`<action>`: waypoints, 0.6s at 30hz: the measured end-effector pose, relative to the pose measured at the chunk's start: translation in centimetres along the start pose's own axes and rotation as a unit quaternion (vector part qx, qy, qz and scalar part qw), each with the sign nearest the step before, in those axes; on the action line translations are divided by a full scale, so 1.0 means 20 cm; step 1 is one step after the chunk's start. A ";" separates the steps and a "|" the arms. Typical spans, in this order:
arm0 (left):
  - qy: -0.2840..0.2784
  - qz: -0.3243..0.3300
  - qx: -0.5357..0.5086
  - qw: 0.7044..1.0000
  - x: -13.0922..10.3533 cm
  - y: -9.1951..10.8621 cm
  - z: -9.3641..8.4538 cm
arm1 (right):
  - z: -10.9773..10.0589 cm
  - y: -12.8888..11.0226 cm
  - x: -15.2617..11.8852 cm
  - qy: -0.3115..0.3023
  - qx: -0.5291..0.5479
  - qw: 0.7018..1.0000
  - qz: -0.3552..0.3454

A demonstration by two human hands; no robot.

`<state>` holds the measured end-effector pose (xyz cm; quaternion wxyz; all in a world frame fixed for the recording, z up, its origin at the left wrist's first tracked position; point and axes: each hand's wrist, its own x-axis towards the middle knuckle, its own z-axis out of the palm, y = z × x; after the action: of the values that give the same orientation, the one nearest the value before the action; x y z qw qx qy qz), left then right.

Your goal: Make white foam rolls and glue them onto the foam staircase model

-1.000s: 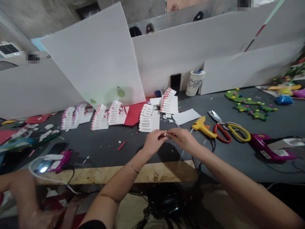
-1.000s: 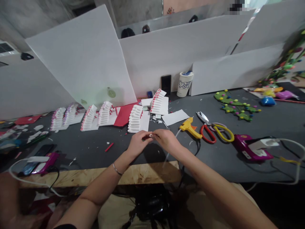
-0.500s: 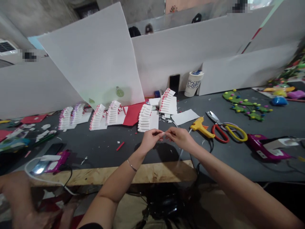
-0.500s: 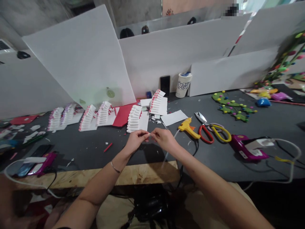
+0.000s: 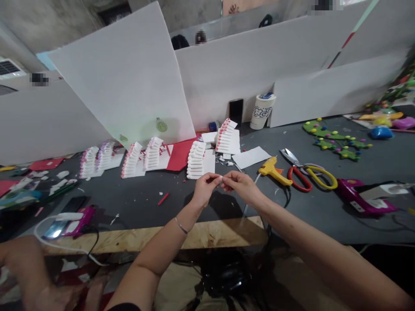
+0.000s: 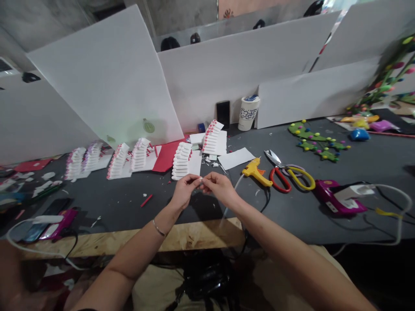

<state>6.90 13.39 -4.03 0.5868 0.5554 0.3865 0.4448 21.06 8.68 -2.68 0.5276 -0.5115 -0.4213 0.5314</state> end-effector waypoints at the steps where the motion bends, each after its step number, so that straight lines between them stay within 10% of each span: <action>1: -0.024 -0.014 -0.001 1.000 0.00 0.01 -0.01 | -0.01 0.00 0.00 -0.007 -0.012 1.000 -0.005; 8: -0.162 0.059 0.187 0.967 0.01 0.08 -0.09 | -0.06 -0.02 0.01 -0.089 -0.107 0.990 0.011; 18: -0.063 0.012 0.085 0.994 0.01 0.04 -0.05 | -0.06 -0.06 0.01 -0.068 -0.018 0.994 0.084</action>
<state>6.01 13.96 -3.35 0.5558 0.6346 0.3783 0.3812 22.40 8.86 -1.70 0.4419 -0.5173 -0.4213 0.5996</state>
